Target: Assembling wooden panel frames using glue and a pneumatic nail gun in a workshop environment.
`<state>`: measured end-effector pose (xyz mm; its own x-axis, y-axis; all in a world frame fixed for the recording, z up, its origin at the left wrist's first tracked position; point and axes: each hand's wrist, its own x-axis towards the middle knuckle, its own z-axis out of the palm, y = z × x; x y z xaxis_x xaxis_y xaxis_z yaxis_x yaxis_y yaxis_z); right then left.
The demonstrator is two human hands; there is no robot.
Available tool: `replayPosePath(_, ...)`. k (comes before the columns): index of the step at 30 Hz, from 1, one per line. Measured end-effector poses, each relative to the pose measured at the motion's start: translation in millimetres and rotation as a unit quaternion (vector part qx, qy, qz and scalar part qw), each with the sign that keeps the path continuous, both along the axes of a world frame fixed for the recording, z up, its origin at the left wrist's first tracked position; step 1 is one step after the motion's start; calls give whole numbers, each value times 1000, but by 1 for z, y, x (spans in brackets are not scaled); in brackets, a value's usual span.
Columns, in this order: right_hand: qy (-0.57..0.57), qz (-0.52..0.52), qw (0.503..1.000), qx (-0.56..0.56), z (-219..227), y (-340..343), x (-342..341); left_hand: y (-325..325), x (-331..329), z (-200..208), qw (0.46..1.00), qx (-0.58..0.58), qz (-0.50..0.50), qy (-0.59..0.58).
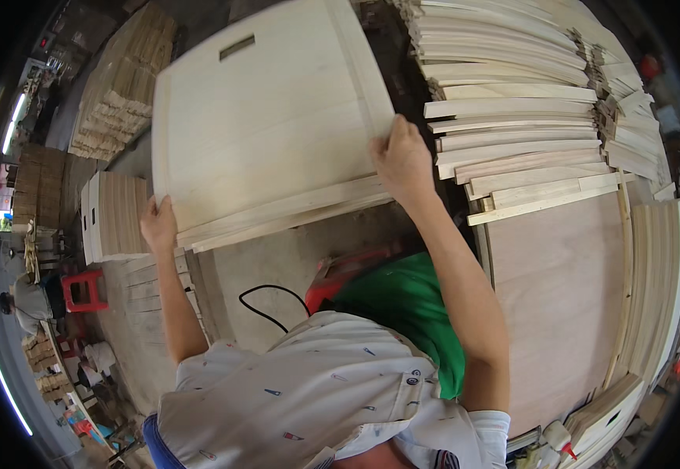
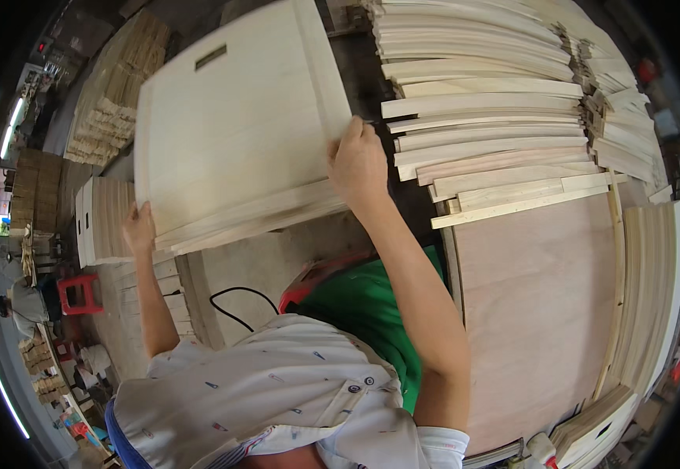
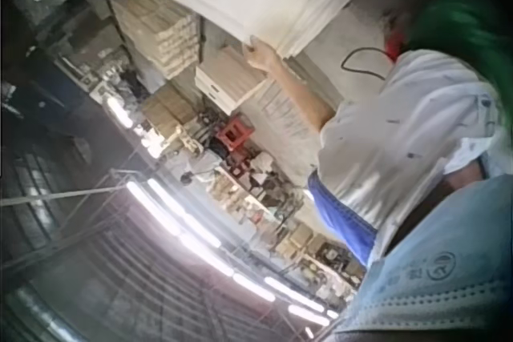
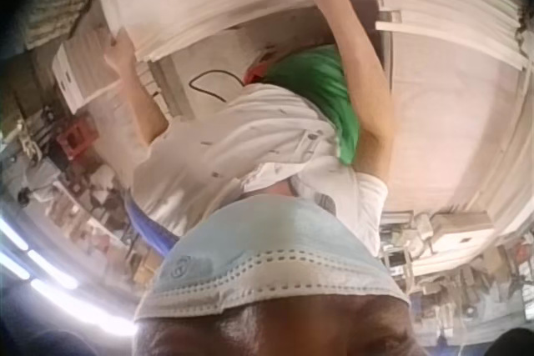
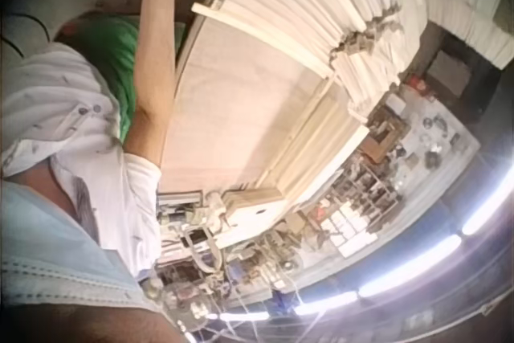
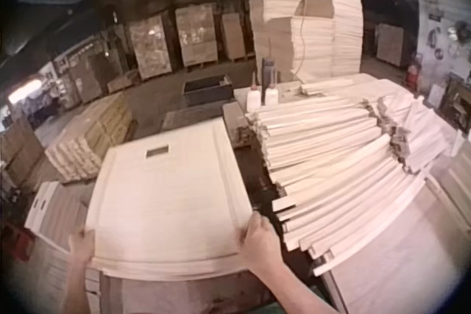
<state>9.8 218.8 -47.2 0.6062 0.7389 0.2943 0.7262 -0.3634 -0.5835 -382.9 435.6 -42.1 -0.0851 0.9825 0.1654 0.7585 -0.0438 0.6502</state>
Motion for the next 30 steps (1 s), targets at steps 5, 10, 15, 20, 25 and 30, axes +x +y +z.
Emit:
replayPosePath(5, 87, 11, 996, -3, -23, 6, -21, 9, -28, -17, 997, -29, 15, 77)
replayPosePath(10, 131, 27, 991, -19, -18, 7, -17, 9, -23, -17, 995, -20, 22, 96)
replayPosePath(15, 128, 24, 991, -23, -15, 6, -21, 9, -22, -12, 992, -54, 21, 109)
replayPosePath(20, 106, 14, 994, -25, -20, 6, -24, 9, -24, -18, 993, -30, 9, 110)
replayPosePath(25, 88, -3, 996, -25, -23, 7, -26, 19, -28, -25, 992, -8, -4, 123)
replayPosePath(30, 95, -2, 995, -9, -23, 3, -26, 21, -30, -29, 988, -21, 7, 150)
